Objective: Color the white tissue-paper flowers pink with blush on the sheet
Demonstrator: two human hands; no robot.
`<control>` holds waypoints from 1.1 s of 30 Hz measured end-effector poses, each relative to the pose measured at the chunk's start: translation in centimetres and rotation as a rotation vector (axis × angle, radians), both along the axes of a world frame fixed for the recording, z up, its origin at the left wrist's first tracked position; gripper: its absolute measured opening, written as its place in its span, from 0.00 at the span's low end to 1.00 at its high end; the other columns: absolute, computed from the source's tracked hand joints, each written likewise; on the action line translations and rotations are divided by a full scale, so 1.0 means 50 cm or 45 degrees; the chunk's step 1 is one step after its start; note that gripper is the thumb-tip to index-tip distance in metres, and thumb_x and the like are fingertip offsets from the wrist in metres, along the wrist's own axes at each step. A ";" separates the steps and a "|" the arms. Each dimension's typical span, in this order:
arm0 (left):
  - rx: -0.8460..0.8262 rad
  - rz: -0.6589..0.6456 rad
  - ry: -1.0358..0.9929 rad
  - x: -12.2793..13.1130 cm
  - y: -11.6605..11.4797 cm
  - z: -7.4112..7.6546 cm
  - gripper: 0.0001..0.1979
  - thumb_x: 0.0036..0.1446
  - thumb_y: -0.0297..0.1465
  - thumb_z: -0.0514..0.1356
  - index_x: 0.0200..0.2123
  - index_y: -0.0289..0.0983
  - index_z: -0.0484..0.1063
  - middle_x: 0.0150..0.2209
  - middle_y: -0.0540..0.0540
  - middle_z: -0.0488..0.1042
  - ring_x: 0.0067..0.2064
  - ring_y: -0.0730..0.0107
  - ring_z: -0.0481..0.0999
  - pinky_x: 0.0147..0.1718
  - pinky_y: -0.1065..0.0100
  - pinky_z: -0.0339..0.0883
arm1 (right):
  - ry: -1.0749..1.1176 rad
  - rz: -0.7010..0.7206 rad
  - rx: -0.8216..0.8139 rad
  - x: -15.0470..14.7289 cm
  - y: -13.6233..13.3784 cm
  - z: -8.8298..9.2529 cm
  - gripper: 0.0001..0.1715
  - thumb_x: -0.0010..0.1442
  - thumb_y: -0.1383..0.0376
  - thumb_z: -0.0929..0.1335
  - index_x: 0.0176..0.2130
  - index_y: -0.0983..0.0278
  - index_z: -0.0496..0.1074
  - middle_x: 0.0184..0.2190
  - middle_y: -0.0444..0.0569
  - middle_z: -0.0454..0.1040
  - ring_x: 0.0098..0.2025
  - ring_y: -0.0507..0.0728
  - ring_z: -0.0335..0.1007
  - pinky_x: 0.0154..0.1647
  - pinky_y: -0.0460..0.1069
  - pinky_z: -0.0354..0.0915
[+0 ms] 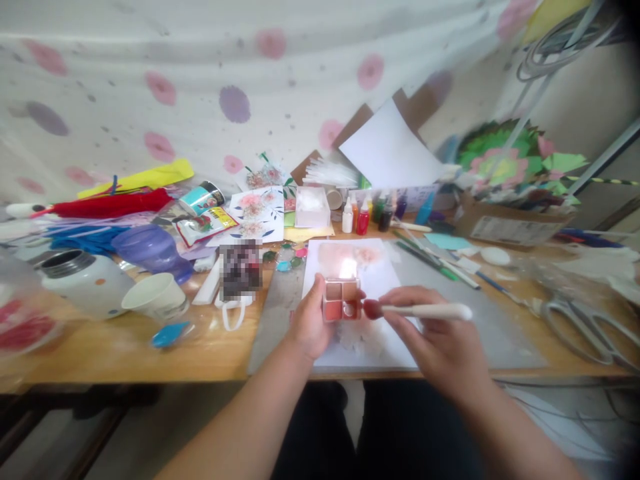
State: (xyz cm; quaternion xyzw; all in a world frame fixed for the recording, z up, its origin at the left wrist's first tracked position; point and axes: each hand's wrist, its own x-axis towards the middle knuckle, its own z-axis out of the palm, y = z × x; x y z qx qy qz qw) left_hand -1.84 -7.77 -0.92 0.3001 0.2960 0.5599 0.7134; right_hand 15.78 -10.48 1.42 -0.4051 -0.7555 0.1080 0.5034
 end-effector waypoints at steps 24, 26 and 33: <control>0.363 -0.254 0.291 -0.046 -0.030 -0.023 0.36 0.36 0.34 0.75 0.52 0.42 0.70 0.48 0.45 0.72 0.48 0.60 0.72 0.46 0.64 0.66 | 0.058 -0.013 -0.273 -0.010 0.009 -0.020 0.04 0.55 0.68 0.70 0.34 0.60 0.75 0.33 0.44 0.79 0.36 0.54 0.77 0.36 0.47 0.72; 0.422 -0.259 0.364 -0.051 -0.030 -0.028 0.35 0.38 0.34 0.74 0.51 0.43 0.69 0.47 0.45 0.72 0.48 0.60 0.72 0.45 0.64 0.66 | 0.095 0.000 -0.363 -0.016 0.012 -0.021 0.04 0.54 0.68 0.70 0.33 0.61 0.75 0.32 0.44 0.79 0.35 0.54 0.77 0.35 0.47 0.72; 0.492 -0.225 0.510 -0.057 -0.026 -0.031 0.33 0.41 0.34 0.73 0.52 0.45 0.67 0.50 0.44 0.69 0.50 0.58 0.71 0.45 0.62 0.68 | 0.039 -0.068 -0.548 -0.036 0.021 -0.015 0.04 0.52 0.68 0.69 0.32 0.62 0.74 0.30 0.45 0.79 0.30 0.53 0.75 0.33 0.47 0.70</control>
